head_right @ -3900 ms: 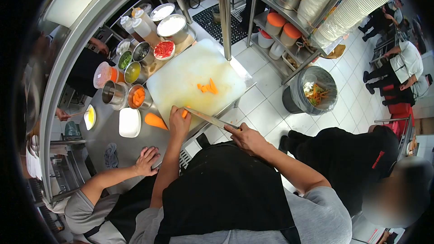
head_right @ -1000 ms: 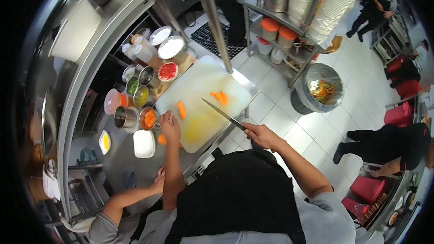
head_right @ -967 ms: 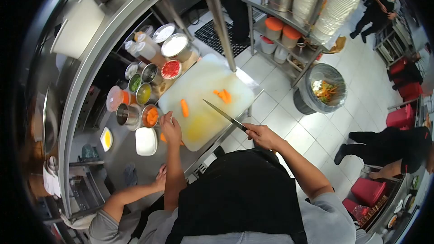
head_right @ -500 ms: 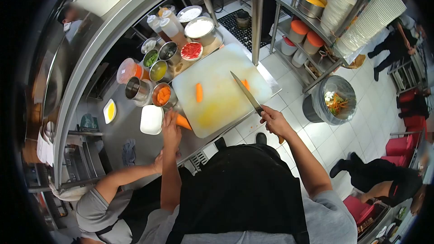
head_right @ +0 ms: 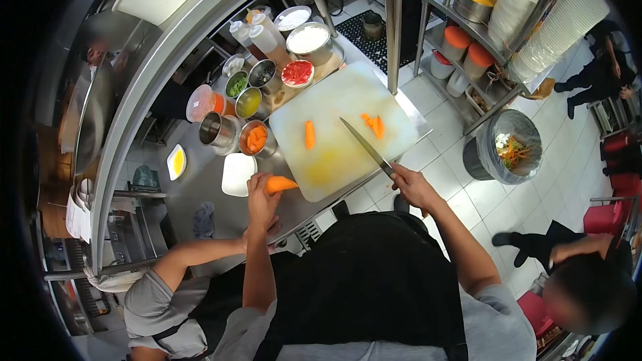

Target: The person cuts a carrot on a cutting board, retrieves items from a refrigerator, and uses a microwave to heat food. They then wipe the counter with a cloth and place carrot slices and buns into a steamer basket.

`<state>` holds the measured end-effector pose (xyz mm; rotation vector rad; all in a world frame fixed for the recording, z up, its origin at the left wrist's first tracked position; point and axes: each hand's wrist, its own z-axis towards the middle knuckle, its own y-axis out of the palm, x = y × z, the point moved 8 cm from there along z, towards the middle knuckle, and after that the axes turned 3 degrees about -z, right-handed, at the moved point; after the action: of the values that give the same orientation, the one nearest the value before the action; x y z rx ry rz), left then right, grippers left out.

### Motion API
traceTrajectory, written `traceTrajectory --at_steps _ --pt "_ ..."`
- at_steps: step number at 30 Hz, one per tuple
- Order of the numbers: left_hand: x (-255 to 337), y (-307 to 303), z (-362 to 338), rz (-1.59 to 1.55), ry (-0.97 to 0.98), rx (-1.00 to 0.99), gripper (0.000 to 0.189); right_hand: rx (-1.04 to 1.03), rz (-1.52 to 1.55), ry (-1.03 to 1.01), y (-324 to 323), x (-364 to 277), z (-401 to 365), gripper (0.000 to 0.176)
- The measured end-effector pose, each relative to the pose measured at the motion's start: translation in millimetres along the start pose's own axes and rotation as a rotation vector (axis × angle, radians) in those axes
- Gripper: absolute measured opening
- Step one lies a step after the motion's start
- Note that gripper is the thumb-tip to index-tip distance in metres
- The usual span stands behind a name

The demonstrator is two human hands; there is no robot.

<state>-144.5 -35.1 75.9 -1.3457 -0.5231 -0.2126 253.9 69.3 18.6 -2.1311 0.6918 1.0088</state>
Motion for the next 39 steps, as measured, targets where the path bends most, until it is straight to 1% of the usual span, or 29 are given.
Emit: traceTrajectory --at_steps 2,3,4,5,8,13,15,17,18,20,21,22,24,26,28,29,30,33,35,39 --pt "23.2 -15.9 -1.1 -0.025 0.027 0.096 0.053 0.016 0.022 0.021 -2.3 -0.3 -1.1 0.046" --pt "29.0 -13.3 1.1 -0.029 0.023 0.097 0.053 0.023 0.026 0.002 -2.1 0.3 0.1 0.047" --pt "40.6 -10.8 6.1 -0.036 0.088 0.124 0.053 0.025 0.018 0.005 -1.9 1.5 0.6 0.047" --pt "52.6 -6.1 10.8 -0.047 0.154 0.153 0.053 0.025 0.008 -0.008 -1.3 0.6 0.6 0.047" --pt "78.9 21.5 27.1 -0.112 0.192 0.135 0.055 0.046 -0.067 -0.049 -3.5 -10.0 -3.3 0.046" --pt "110.0 60.4 45.4 -0.104 0.197 0.148 0.054 0.04 -0.16 -0.086 -3.9 -16.2 -8.4 0.046" --pt "117.0 71.9 48.5 -0.103 0.192 0.157 0.055 0.053 -0.185 -0.094 -4.5 -12.6 -11.5 0.045" --pt "118.1 81.5 51.2 -0.022 0.144 0.169 0.055 0.079 -0.153 -0.121 -5.1 -10.7 -15.2 0.043" --pt "119.2 87.0 51.0 -0.027 0.148 0.164 0.055 0.084 -0.152 -0.116 -4.2 -10.9 -17.4 0.043" --pt "114.3 97.4 49.3 -0.001 0.089 0.141 0.053 0.092 -0.139 -0.083 -2.3 -10.8 -20.8 0.042" --pt "115.9 98.5 47.7 -0.004 0.093 0.134 0.053 0.088 -0.177 -0.093 0.3 -9.3 -18.9 0.042" --pt "114.8 99.8 45.4 -0.066 0.068 0.12 0.054 0.091 -0.175 -0.086 2.2 -6.8 -18.1 0.042" --pt "116.2 99.1 40.0 -0.134 0.043 0.101 0.054 0.143 -0.265 -0.159 4.1 -13.3 -17.3 0.043" --pt "119.6 97.3 35.4 -0.195 0.037 0.05 0.057 0.157 -0.293 -0.148 6.5 -17.6 -14.3 0.041" --pt "122.2 100.5 34.0 -0.232 0.049 0.036 0.058 0.169 -0.316 -0.086 7.8 -22.1 -11.8 0.037" --pt "124.2 102.5 32.8 -0.264 0.061 0.025 0.059 0.186 -0.318 -0.15 11.1 -24.0 -9.7 0.036" --pt "127.1 102.8 32.3 -0.269 0.054 0.027 0.059 0.181 -0.325 -0.149 13.9 -28.9 -9.7 0.036" --pt "136.3 107.4 33.3 -0.337 0.038 0.031 0.054 0.211 -0.402 -0.274 23.9 -52.6 -6.3 0.039" --pt "144.6 105.3 32.5 -0.39 0.11 0.08 0.05 0.207 -0.422 -0.272 32.0 -55.6 -1.7 0.037" --pt "142.4 113.5 29.7 -0.438 0.099 0.078 0.049 0.228 -0.452 -0.306 39.4 -66.1 4.8 0.033"
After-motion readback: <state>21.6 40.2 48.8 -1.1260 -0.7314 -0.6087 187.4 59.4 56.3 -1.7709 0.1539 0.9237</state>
